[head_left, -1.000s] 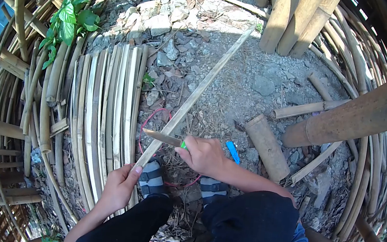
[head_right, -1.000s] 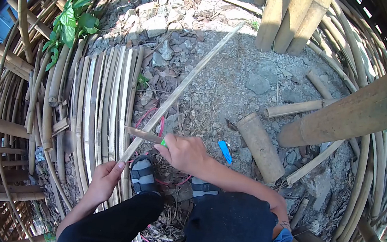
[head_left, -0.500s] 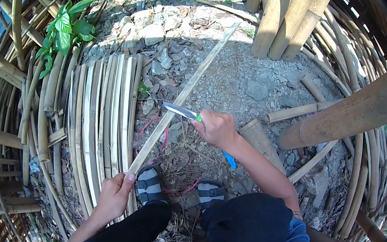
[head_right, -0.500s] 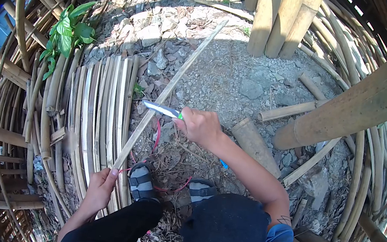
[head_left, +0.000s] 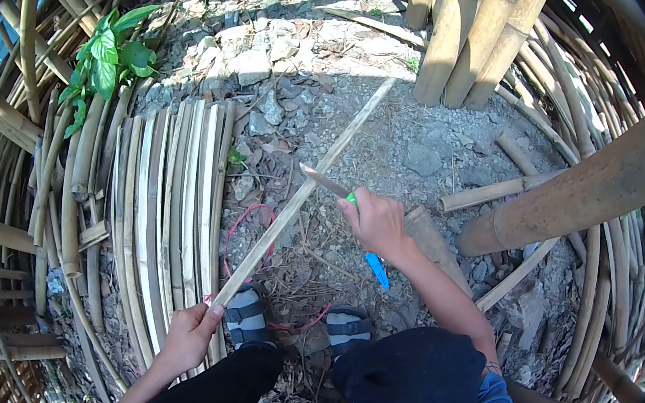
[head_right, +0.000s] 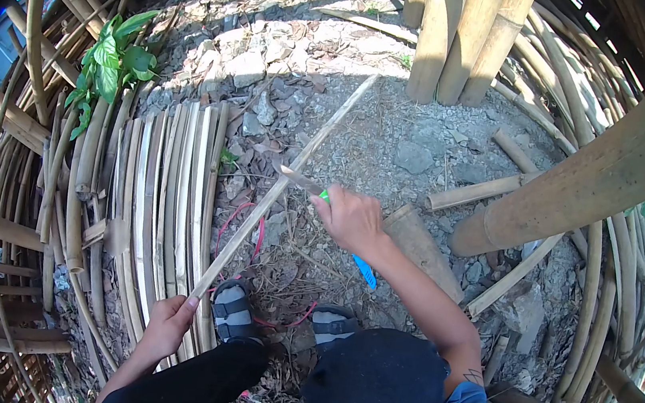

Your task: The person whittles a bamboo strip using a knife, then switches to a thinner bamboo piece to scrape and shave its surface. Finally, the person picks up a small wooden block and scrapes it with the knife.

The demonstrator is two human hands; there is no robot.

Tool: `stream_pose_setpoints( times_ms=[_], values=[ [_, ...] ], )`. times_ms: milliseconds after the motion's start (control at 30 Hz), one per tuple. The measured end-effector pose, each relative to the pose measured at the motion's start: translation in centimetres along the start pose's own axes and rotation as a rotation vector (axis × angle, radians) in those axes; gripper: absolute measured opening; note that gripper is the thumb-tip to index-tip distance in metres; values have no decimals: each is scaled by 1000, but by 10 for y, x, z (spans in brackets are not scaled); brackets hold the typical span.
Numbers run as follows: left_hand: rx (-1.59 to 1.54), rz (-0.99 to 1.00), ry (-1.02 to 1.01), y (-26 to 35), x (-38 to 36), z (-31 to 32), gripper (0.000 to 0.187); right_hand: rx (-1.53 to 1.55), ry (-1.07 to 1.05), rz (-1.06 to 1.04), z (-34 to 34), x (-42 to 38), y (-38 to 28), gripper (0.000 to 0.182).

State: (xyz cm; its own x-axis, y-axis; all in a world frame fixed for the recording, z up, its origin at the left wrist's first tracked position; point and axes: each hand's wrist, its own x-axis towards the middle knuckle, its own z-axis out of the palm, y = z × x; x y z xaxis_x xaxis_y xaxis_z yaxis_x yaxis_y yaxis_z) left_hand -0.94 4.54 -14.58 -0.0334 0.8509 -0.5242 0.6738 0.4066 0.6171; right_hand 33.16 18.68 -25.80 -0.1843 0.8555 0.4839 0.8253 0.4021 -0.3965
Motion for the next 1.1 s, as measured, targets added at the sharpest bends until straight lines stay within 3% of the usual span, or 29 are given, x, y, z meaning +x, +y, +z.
stream_pose_setpoints(
  times_ms=[33, 167, 233, 367, 467, 500, 567, 700, 767, 800, 867, 933, 1033, 1100],
  values=[
    [1, 3, -3, -2, 1, 1, 52, 83, -11, -103, 1, -3, -5, 36],
    [19, 45, -28, -12, -2, 2, 52, 82, 35, -111, 4, -3, 2, 36],
    [-10, 30, -27, -6, -3, -1, 52, -98, 125, -34, 0, 16, 47, 36],
    [41, 24, -29, -3, 0, 0, 51, -214, 44, 164, 3, 16, 41, 36],
    [-17, 3, -37, -11, -1, -2, 51, -48, 75, -186, -4, 2, 13, 41],
    [-10, 2, -39, -15, -2, -4, 51, -45, 77, -179, -5, 9, 31, 41],
    [26, -24, -80, -22, -7, -5, 51, -250, -47, 343, -8, 28, 84, 42],
    [29, -31, -89, -23, 1, -4, 51, -301, -25, 379, 1, 19, 72, 42],
    [-48, -49, -104, -16, 0, -4, 50, -110, -7, 172, 4, 15, 61, 41],
    [-94, -71, -121, -19, -1, -6, 50, -111, -4, 176, 1, 15, 60, 41],
    [-179, -118, -161, -21, -8, -10, 48, -32, 53, -128, -7, 10, 56, 41],
    [-200, -128, -191, -24, -16, -16, 47, -234, 39, 223, -17, 25, 106, 40],
    [-245, -121, -241, -20, -13, -17, 45, -337, 83, 354, -45, 40, 145, 38],
    [-292, -124, -223, -22, -11, -15, 46, -330, 99, 352, -33, 34, 136, 39]
  ],
)
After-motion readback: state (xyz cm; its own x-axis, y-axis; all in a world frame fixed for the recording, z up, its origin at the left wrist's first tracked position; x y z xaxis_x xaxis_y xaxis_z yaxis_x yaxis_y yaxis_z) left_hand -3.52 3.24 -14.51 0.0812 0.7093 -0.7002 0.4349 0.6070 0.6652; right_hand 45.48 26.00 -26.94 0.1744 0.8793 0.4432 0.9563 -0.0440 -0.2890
